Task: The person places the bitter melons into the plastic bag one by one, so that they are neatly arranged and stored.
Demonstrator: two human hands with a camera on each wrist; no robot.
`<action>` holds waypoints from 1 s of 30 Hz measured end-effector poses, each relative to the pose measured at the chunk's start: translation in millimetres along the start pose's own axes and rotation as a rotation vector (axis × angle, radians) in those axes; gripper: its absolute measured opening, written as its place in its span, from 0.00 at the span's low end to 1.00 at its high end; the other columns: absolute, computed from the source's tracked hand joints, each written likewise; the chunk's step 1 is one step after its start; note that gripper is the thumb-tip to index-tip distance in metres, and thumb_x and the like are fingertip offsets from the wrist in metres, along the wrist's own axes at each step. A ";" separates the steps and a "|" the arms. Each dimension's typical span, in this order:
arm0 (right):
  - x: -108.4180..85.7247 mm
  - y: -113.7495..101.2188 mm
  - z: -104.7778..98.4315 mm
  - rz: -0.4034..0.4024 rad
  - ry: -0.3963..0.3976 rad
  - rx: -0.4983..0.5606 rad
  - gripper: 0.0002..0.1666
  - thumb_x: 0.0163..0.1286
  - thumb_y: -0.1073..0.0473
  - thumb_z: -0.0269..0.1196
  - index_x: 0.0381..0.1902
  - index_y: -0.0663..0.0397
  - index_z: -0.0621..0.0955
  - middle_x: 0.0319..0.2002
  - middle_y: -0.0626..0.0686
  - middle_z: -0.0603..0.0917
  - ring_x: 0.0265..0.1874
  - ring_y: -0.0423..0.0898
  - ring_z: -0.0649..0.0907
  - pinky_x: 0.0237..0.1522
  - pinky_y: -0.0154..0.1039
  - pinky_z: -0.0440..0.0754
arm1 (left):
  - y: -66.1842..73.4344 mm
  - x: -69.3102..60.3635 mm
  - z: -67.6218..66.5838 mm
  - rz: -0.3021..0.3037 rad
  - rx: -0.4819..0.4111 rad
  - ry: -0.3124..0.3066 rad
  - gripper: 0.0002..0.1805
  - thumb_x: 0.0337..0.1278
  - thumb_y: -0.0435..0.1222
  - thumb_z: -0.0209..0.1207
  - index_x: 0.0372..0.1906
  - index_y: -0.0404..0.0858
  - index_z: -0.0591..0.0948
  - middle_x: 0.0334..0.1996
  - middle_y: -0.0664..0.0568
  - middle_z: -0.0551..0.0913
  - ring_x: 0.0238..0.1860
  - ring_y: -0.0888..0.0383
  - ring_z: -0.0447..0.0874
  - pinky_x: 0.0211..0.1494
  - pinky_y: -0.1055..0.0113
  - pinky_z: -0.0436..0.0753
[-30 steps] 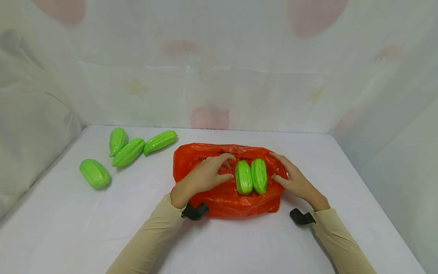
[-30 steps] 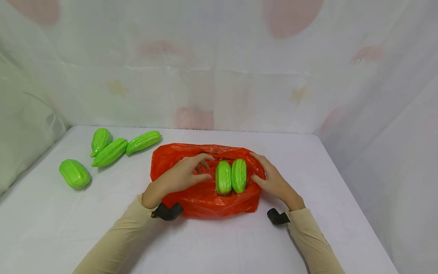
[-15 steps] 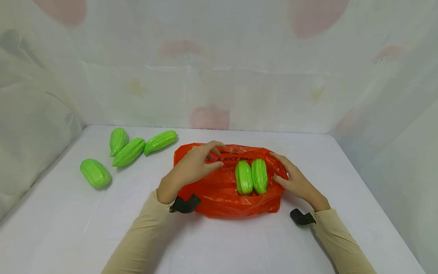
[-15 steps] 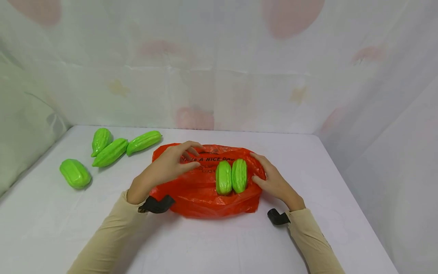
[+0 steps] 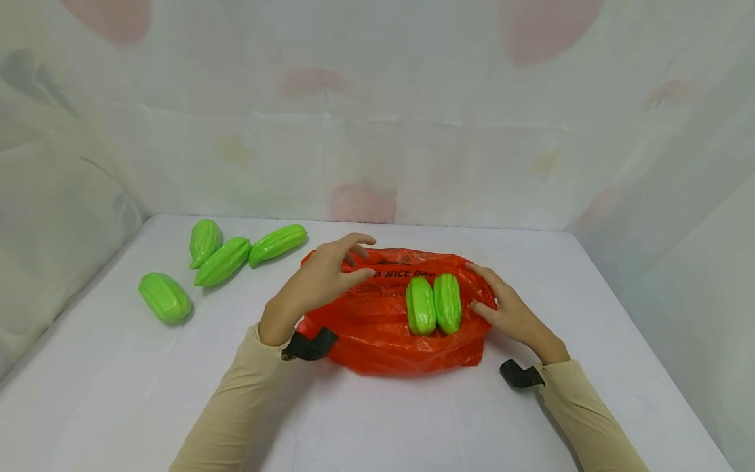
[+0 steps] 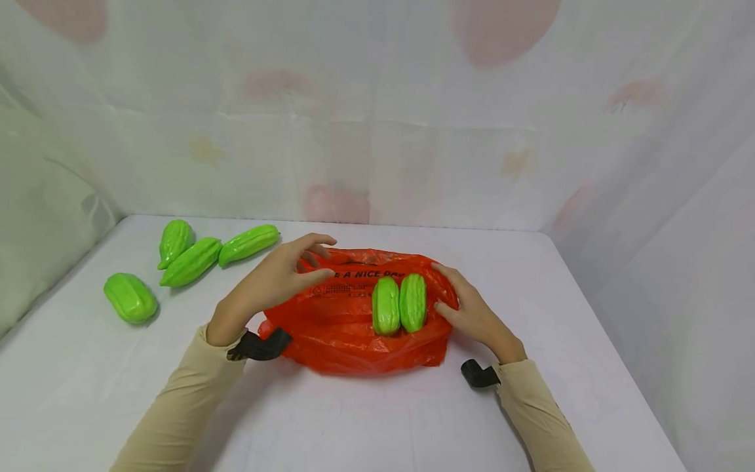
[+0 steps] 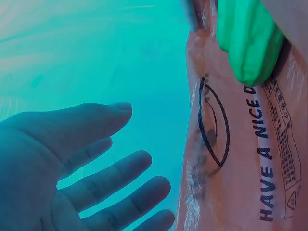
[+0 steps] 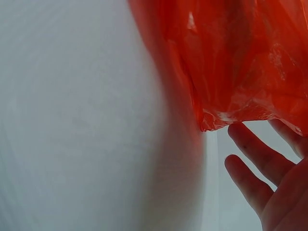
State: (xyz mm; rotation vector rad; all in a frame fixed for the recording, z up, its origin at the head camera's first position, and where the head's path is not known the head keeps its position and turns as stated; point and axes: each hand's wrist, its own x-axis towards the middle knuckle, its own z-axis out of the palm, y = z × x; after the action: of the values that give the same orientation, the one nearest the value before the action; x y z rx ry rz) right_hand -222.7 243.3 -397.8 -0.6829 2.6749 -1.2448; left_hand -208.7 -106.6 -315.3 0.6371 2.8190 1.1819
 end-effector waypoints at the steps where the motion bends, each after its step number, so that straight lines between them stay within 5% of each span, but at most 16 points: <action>1: 0.2 0.0 0.0 0.000 -0.001 0.000 0.40 0.70 0.66 0.57 0.77 0.48 0.58 0.72 0.61 0.65 0.68 0.63 0.68 0.62 0.68 0.72 | -0.6 0.0 -0.9 -0.002 -0.002 0.001 0.27 0.63 0.38 0.64 0.66 0.43 0.72 0.52 0.45 0.84 0.50 0.49 0.82 0.53 0.52 0.82; 30: 0.2 4.2 1.1 -0.023 -0.009 0.018 0.40 0.71 0.67 0.55 0.78 0.48 0.56 0.73 0.62 0.62 0.69 0.63 0.67 0.62 0.69 0.71 | -28.6 2.3 -15.7 -0.039 -0.013 0.080 0.25 0.64 0.35 0.62 0.65 0.38 0.73 0.56 0.37 0.81 0.55 0.41 0.81 0.57 0.46 0.80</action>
State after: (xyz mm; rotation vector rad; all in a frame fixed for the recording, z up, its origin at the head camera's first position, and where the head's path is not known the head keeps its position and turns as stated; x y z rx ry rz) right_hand -224.0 244.8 -401.6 -0.7164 2.6526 -1.2670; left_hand -223.7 -134.4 -323.4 0.5437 2.8713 1.2459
